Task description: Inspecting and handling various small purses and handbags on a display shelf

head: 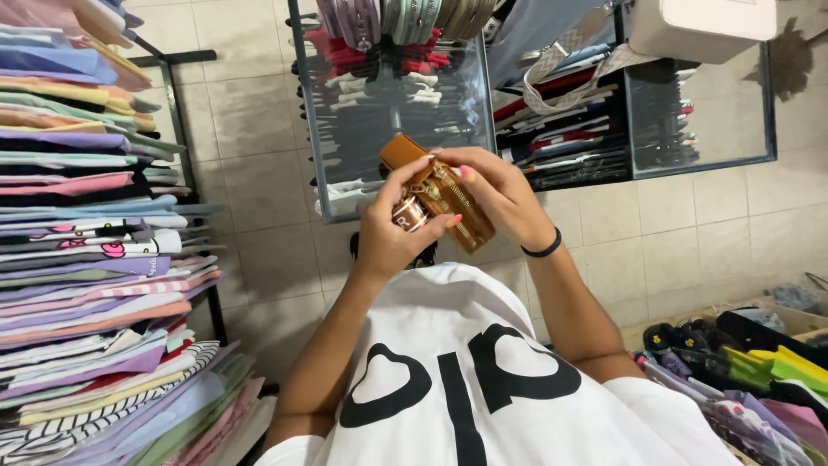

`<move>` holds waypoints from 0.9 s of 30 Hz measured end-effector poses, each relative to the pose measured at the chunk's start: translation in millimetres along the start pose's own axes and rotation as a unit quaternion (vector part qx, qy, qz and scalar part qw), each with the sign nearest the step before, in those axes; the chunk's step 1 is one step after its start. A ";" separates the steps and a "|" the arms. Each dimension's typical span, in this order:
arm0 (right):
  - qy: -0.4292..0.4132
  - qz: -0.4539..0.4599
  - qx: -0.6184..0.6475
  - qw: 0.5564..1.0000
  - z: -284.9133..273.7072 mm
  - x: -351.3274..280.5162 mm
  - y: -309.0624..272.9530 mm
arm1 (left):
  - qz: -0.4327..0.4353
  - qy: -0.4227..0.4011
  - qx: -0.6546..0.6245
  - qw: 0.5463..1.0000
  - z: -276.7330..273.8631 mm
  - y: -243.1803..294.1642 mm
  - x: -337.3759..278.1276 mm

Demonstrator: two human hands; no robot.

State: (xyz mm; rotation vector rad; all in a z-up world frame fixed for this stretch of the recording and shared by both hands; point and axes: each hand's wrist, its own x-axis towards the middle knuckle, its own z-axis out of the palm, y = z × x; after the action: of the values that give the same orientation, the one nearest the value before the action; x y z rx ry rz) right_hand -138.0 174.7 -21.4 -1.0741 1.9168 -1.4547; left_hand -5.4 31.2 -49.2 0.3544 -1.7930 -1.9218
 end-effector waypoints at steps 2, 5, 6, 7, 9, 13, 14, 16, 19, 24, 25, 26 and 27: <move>0.021 0.008 -0.005 1.000 -1.6 10.2 -5.0 | -0.032 -0.002 0.032 0.999 4.6 -4.6 5.1; 0.051 0.002 0.000 0.999 -4.0 23.5 -0.9 | -0.074 -0.008 0.093 0.993 11.2 2.0 13.3; 0.060 -0.011 0.009 0.998 -5.4 27.2 2.5 | -0.086 -0.012 0.119 0.989 14.1 6.2 15.9; 0.062 -0.013 0.008 0.998 -6.8 27.7 5.6 | -0.083 -0.014 0.119 0.989 15.0 6.9 18.4; 0.083 -0.050 -0.017 0.995 -7.7 27.4 12.3 | -0.122 -0.030 0.167 0.978 16.0 8.0 21.4; 0.096 0.009 -0.032 0.995 -9.6 27.2 -20.0 | -0.126 -0.041 0.187 0.973 12.1 11.4 24.1; 0.053 0.036 -0.085 0.994 -15.0 28.4 -24.1 | -0.116 -0.054 0.186 0.974 10.0 11.0 24.9; 0.010 0.066 -0.135 0.989 -20.9 29.1 -27.5 | -0.111 -0.071 0.185 0.974 7.8 10.2 23.4; -0.021 0.025 -0.159 0.987 -29.1 38.1 -26.6 | -0.089 -0.072 0.189 0.975 9.2 8.7 30.1; -0.066 -0.002 -0.154 0.986 -42.1 50.2 -13.4 | -0.102 -0.084 0.194 0.972 11.2 13.5 33.4; -0.063 -0.002 -0.153 0.986 -44.5 49.6 -13.1 | -0.101 -0.087 0.195 0.972 10.8 15.4 35.6; -0.061 0.019 -0.135 0.989 -47.0 49.0 -12.8 | -0.106 -0.094 0.205 0.968 10.6 17.3 37.9; -0.057 0.039 -0.120 0.990 -51.2 50.2 -12.9 | -0.108 -0.102 0.214 0.965 11.0 18.9 43.0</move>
State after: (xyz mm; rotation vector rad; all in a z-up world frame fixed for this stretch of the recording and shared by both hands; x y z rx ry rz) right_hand -202.3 160.3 9.8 -1.1479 2.0627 -1.1166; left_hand -44.2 18.3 -23.5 0.5326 -2.4007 -1.7446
